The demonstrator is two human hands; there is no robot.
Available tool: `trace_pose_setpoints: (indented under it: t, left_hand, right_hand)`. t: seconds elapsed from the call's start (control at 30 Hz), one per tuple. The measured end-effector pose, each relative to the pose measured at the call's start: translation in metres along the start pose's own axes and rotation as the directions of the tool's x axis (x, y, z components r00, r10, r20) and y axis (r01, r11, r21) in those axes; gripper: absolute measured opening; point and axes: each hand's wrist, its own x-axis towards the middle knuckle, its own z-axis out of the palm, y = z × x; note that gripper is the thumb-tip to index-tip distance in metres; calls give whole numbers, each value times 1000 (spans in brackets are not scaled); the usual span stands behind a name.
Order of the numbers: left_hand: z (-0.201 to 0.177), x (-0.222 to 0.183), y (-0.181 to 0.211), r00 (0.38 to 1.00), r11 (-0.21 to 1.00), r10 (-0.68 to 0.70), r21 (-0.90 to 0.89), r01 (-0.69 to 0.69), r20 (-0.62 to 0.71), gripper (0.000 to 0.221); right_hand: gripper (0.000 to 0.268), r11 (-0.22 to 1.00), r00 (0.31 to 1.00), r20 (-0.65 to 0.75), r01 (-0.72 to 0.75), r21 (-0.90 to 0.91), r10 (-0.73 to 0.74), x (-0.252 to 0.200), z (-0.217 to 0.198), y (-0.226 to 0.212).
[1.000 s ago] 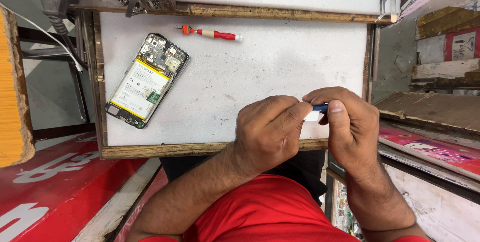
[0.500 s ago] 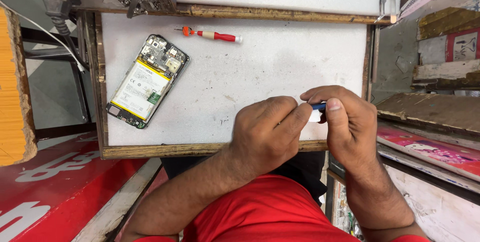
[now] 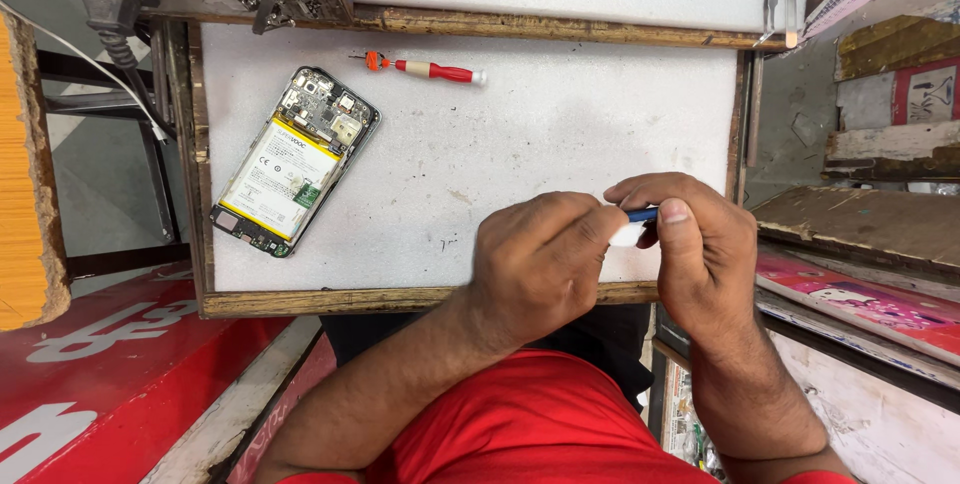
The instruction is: The person disassembles a smartphone by removing the back cover and internal components. They then wipe the back of a blue smartphone with a white cloth and inspect the screen. The person handles multiple phone parts and tools on a cluttered workbench.
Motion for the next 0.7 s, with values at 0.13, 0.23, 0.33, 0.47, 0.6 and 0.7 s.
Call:
trace_pose_setpoints:
  t: [0.13, 0.23, 0.33, 0.47, 0.6, 0.7]
  left_hand:
    - [-12, 0, 1, 990, 978, 76, 185, -97, 120, 21]
    - [-14, 0, 6, 986, 967, 44, 241, -82, 163, 16]
    - [-4, 2, 7, 996, 982, 70, 169, -80, 64, 18]
    - [3, 1, 3, 999, 996, 47, 80, -46, -1, 18]
    - [7, -4, 0, 998, 999, 32, 38, -30, -50, 20]
    - [8, -4, -1, 997, 999, 30, 39, -27, -75, 18]
  right_hand:
    - [41, 1000, 1000, 15, -3, 22, 2, 1, -2, 2]
    - [42, 1000, 1000, 8, -7, -6, 7, -1, -2, 0]
    - [43, 999, 1000, 12, 19, -49, -19, -1, -1, -4]
    - [42, 997, 999, 4, 39, -64, -39, -1, 0, -4]
    - [42, 997, 999, 1, 40, -62, -40, -2, 2, 0]
    - [42, 998, 1000, 4, 29, -50, -29, -1, 3, -2]
